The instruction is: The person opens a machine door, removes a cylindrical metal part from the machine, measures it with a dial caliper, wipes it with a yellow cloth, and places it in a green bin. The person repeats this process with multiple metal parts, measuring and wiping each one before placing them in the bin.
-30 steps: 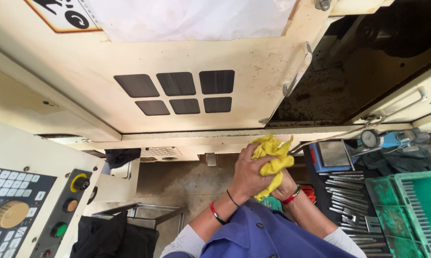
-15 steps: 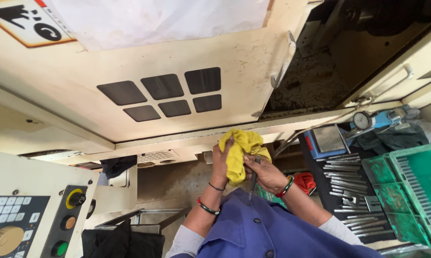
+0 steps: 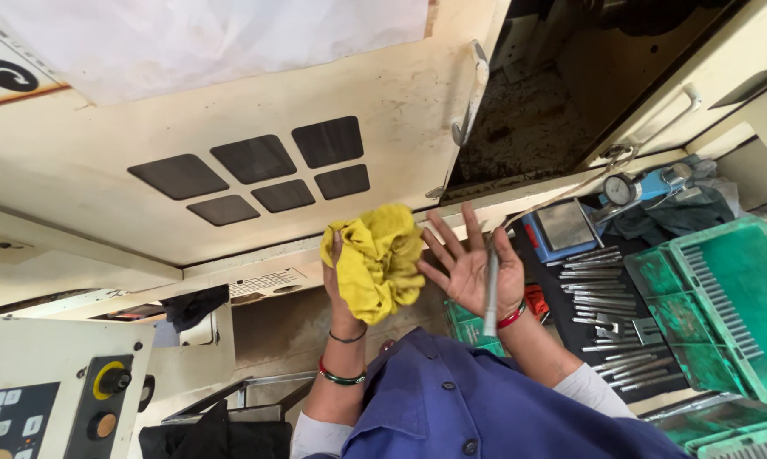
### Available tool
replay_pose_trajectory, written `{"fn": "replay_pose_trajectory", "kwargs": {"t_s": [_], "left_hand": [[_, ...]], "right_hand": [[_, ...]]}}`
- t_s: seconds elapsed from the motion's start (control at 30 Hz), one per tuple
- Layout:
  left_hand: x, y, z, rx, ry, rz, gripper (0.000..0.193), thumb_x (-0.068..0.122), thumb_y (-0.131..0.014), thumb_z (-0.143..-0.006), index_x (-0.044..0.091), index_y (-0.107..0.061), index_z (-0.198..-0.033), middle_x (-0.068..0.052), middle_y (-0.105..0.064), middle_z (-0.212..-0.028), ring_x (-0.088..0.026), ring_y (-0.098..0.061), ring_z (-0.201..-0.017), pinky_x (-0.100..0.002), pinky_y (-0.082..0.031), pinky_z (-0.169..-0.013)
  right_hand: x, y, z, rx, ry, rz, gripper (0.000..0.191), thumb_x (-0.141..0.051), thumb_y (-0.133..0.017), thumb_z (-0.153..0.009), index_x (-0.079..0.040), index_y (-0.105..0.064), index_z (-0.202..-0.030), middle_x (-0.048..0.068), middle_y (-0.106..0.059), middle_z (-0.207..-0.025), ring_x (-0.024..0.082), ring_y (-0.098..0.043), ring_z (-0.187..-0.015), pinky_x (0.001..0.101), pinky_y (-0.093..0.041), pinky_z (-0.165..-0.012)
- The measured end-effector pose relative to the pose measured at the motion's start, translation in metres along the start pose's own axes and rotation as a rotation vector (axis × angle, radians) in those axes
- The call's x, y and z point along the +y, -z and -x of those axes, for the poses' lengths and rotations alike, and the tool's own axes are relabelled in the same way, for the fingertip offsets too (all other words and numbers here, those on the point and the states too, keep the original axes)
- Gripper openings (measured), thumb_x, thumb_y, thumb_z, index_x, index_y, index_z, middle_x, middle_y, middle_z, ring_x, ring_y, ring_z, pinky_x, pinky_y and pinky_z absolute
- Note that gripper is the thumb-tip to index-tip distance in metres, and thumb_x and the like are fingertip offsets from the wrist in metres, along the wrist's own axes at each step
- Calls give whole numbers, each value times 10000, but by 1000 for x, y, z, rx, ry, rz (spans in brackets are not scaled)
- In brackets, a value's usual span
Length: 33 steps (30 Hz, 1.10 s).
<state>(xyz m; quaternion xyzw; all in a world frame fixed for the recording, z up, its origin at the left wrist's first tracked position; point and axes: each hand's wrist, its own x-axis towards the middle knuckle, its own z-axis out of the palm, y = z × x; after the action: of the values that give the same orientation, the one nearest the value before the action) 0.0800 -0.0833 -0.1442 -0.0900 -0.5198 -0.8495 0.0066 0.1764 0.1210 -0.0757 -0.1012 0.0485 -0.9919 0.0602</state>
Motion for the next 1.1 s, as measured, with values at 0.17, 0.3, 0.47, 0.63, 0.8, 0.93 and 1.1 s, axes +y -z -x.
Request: {"fn": "replay_pose_trajectory", "kwargs": {"t_s": [0.17, 0.3, 0.47, 0.63, 0.8, 0.93, 1.1], "left_hand": [[57, -44, 6, -32, -53, -356, 310, 152, -647, -963, 13, -666, -1239, -184, -657, -1251, -293, -668, -1137, -429, -538, -970], [74, -83, 27, -253, -319, -743, 465, 108, -701, -797, 126, -700, -1261, -183, -632, -1356, -373, -619, -1274, -459, -528, -1061], [63, -112, 59, -444, -518, -876, 485, 158, -735, -792, 145, -723, -1276, -187, -590, -1409, -434, -541, -1313, -520, -437, -1127], [52, -116, 78, -651, -665, -874, 349, 160, -738, -768, 151, -773, -1115, -85, -637, -1435, -392, -510, -1458, -565, -378, -1213], [55, -125, 80, -702, -767, -803, 314, 273, -815, -744, 224, -791, -1054, -27, -614, -1402, -348, -471, -1481, -622, -305, -1243], [55, -129, 63, -600, -561, -758, 417, 299, -823, -640, 162, -758, -1029, -299, -415, -1504, -468, -367, -1451, -625, -312, -1147], [41, -116, 37, -463, -399, -823, 464, 189, -820, -654, 177, -796, -1117, -169, -591, -1294, -399, -550, -1242, -515, -480, -1072]], "right_hand": [[1, -23, -8, -96, 2, 83, 675, -352, -485, -1002, -361, -288, -1648, 101, -336, -1719, 275, -309, -1553, 567, -232, -1258], [8, -26, -10, -24, 15, 141, 800, -324, -515, -936, -249, -277, -1697, 124, -310, -1688, 312, -271, -1585, 536, -182, -1325], [-5, -23, -18, 80, 143, 200, 906, -273, -517, -829, -159, -254, -1688, 152, -265, -1721, 367, -210, -1588, 519, -119, -1308], [-23, -23, -13, -15, 86, -153, 890, -210, -473, -845, -232, -230, -1701, 112, -272, -1736, 389, -203, -1606, 525, -167, -1321], [-24, -17, -4, 46, 85, 62, 808, -267, -468, -911, -183, -239, -1682, 143, -316, -1688, 370, -272, -1548, 521, -204, -1297], [-15, -1, 7, 121, 92, 242, 756, -306, -460, -947, -116, -266, -1652, 156, -374, -1636, 344, -353, -1501, 512, -237, -1288], [-5, 24, 15, 175, 104, 232, 718, -354, -451, -990, -33, -299, -1614, 172, -446, -1572, 312, -453, -1442, 500, -278, -1278]]}}
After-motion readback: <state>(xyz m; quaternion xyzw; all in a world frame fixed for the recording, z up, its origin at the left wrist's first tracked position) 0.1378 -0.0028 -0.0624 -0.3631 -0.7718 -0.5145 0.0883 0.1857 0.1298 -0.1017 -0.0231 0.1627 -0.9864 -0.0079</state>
